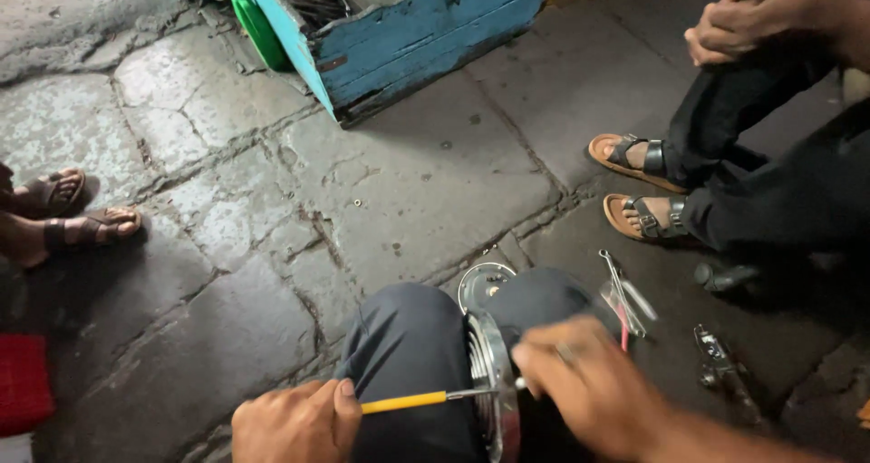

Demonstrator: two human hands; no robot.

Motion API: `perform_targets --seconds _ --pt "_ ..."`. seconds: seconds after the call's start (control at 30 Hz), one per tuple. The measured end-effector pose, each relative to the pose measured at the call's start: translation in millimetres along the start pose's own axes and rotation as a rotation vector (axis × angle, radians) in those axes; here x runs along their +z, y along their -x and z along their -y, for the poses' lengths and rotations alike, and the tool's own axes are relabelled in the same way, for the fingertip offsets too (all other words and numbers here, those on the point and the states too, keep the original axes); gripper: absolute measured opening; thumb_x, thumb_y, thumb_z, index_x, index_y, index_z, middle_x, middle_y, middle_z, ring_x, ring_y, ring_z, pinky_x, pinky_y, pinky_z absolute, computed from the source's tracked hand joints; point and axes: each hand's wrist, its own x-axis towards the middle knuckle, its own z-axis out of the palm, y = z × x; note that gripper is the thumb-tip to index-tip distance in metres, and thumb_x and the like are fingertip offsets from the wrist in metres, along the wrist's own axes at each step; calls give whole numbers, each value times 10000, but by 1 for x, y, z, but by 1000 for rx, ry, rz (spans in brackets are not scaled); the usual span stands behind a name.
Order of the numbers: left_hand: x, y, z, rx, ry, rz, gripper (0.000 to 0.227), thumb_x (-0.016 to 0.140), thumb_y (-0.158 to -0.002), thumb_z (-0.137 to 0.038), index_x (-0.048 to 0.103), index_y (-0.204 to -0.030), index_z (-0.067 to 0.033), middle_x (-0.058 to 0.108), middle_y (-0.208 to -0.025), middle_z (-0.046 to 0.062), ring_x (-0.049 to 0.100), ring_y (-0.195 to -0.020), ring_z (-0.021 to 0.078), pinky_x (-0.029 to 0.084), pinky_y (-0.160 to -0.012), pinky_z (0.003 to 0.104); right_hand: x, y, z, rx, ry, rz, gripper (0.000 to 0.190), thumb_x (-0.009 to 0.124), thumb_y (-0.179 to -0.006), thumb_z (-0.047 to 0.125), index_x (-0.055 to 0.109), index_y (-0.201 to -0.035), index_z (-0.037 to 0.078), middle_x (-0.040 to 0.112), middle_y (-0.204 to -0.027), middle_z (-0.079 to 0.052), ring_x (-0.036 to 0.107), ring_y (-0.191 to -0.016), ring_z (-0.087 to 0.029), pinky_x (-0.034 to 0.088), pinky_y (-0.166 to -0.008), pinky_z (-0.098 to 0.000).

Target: Assembling or repairing a metal fan grill using a screwdriver and a wrench.

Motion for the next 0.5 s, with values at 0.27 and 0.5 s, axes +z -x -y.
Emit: perform_targets --seconds 0.27,0.5 --pt "3 -1 2 14 35 -38 274 611 -829 -284 628 -582 -167 646 -521 38 646 -415 302 494 -396 457 78 52 -47 -685 806 -539 237 685 -831 254 506 -711 155 539 -707 -52 590 -597 -181 528 -547 -308" --pt "-3 5 0 11 8 -106 303 586 -840 -275 601 -558 -165 646 -509 37 639 -439 302 483 -416 461 30 63 -58 -454 214 -291 276 635 -861 168 505 -626 103 474 -605 -50 499 -472 -153 412 -443 -321"
